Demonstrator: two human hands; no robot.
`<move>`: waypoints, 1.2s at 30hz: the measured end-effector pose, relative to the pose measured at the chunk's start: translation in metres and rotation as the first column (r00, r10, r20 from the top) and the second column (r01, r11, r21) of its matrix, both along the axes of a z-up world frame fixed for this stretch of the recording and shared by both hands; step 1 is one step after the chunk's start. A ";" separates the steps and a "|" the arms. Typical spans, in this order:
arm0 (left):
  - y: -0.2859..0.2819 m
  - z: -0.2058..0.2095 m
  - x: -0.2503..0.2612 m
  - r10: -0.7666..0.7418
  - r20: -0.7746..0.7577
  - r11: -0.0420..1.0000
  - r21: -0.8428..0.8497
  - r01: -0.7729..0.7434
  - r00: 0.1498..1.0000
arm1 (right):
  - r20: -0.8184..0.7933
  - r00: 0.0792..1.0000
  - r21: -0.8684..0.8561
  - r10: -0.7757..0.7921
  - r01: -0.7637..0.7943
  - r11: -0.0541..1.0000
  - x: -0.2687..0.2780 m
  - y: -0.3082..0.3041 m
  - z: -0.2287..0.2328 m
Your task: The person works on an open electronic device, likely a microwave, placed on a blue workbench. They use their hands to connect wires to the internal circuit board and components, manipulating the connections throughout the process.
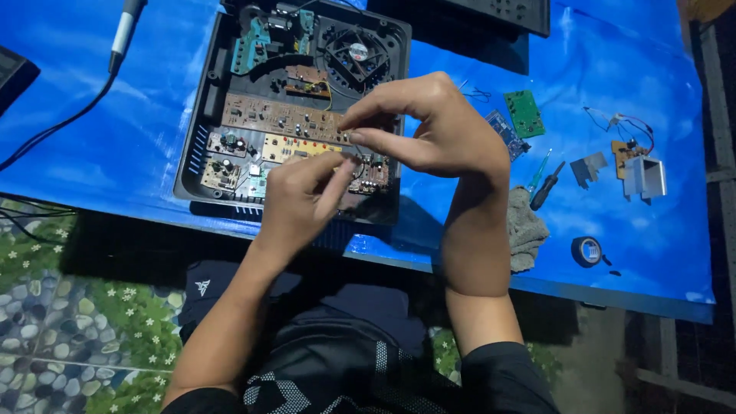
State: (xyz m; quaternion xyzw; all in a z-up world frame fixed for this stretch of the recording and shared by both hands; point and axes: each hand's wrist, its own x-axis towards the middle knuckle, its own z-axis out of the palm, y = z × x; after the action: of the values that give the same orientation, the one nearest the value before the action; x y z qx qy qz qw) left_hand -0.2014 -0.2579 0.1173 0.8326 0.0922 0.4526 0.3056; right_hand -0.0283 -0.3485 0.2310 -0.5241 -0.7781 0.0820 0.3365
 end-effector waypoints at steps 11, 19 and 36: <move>0.001 0.011 -0.026 -0.248 0.009 0.803 -0.558 0.211 0.969 | -0.026 0.997 0.016 0.075 -0.075 0.997 -0.019 0.023 -0.014; 0.000 0.014 -0.026 -0.120 -0.162 0.879 -0.476 0.029 0.979 | -0.051 0.993 0.008 0.110 -0.110 0.994 -0.017 0.025 -0.016; 0.004 0.014 -0.035 -0.137 -0.060 0.799 -0.597 0.074 0.989 | -0.066 0.997 0.007 0.035 -0.034 0.999 -0.031 0.029 -0.017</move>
State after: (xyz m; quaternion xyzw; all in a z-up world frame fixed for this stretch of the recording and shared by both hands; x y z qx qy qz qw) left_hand -0.2366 -0.2538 0.1309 0.7210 0.1975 0.3412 0.5699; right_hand -0.0594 -0.3200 0.2139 -0.5067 -0.7757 0.1028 0.3620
